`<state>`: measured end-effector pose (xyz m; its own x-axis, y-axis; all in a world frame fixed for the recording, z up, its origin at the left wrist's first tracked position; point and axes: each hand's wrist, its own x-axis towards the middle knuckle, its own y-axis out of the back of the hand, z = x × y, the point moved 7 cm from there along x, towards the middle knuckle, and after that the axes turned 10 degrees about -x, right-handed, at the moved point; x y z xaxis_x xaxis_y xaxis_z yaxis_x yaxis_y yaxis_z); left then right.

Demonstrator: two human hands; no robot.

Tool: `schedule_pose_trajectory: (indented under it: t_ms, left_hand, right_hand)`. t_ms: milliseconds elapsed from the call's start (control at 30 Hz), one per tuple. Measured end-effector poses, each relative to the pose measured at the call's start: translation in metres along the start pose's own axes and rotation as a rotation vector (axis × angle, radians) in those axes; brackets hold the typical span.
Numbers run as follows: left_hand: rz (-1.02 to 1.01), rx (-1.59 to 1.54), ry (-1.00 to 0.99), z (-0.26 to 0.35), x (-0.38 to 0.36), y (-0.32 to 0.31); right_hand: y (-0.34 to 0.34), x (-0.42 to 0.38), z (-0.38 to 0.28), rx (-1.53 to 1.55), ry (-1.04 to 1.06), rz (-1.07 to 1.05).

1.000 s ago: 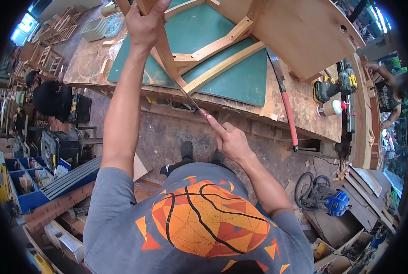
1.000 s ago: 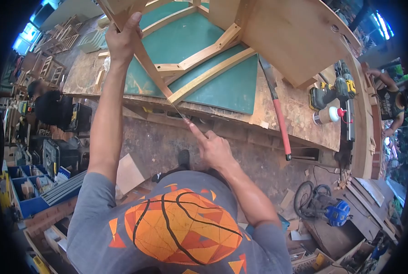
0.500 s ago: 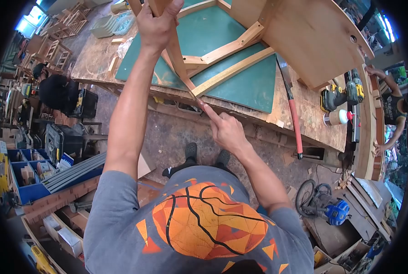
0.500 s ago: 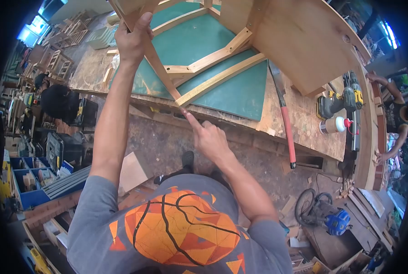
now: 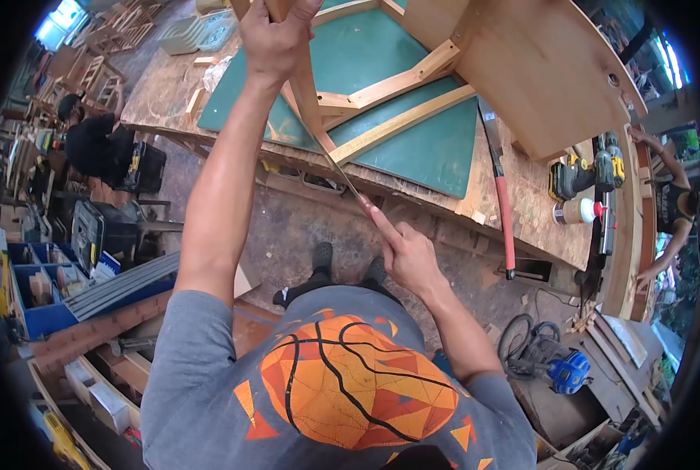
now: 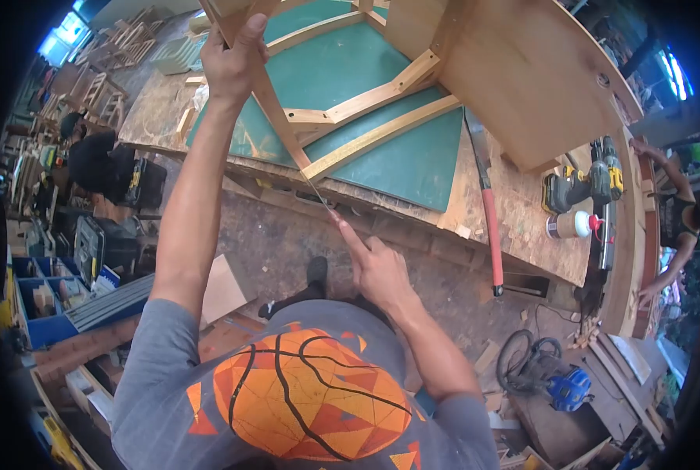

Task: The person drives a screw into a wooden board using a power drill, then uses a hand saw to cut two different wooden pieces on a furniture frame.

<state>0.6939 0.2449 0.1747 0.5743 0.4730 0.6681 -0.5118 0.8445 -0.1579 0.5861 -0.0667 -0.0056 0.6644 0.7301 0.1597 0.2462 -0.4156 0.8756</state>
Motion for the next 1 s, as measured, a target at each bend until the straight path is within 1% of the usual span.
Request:
schedule_pose_trajectory:
  t_ms: [67, 100, 167, 233, 300, 367, 467, 500, 533, 600, 667, 733, 833, 933, 1000]
  left_hand:
    - [0.012, -0.034, 0.026, -0.015, -0.001, 0.008]
    - [0.004, -0.071, 0.043, -0.016, 0.002, 0.007]
    - [-0.004, -0.057, 0.032, -0.012, 0.005, 0.006]
    - [0.000, -0.039, 0.038, -0.010, 0.004, 0.007]
    - [-0.038, -0.070, 0.066, -0.014, 0.004, 0.007]
    - [-0.021, -0.074, 0.042, -0.006, 0.003, -0.001]
    - [0.009, -0.072, 0.015, -0.008, 0.000, 0.000]
    - [0.025, -0.082, -0.013, -0.009, 0.005, 0.001]
    - [0.017, -0.087, 0.001, -0.012, 0.001, 0.002]
    - [-0.007, -0.087, 0.015, -0.010, 0.009, 0.002]
    - [-0.012, -0.086, 0.025, -0.014, 0.006, 0.005]
    - [-0.007, -0.093, 0.005, -0.014, 0.012, 0.003]
    - [-0.012, -0.066, -0.029, -0.005, 0.009, 0.004]
    - [-0.027, -0.128, -0.008, -0.013, 0.010, 0.001]
    - [-0.039, -0.130, 0.027, -0.009, 0.009, 0.001]
  right_hand:
    - [-0.008, -0.008, 0.009, -0.068, -0.066, -0.100]
    - [-0.017, 0.004, 0.007, -0.096, -0.026, -0.065]
    - [-0.036, 0.043, 0.006, -0.090, -0.020, -0.026]
    - [-0.041, 0.048, 0.006, -0.076, -0.022, -0.008]
    - [-0.024, 0.017, 0.005, -0.047, -0.034, -0.039]
    - [-0.009, -0.011, 0.008, -0.016, -0.040, -0.050]
    - [-0.022, 0.004, 0.007, -0.012, 0.004, -0.107]
    - [-0.024, 0.009, -0.004, -0.071, 0.043, -0.077]
    - [-0.022, 0.003, -0.009, -0.067, 0.027, -0.082]
    - [-0.012, 0.002, -0.002, -0.052, -0.109, 0.006]
    - [-0.008, -0.009, 0.002, -0.085, -0.122, 0.006]
    - [-0.003, -0.006, 0.000, -0.050, -0.047, 0.011]
    - [0.000, 0.019, 0.001, -0.086, -0.033, -0.033]
    - [-0.020, 0.042, -0.009, -0.111, -0.043, -0.050]
    - [-0.036, 0.049, -0.006, -0.089, -0.093, 0.008]
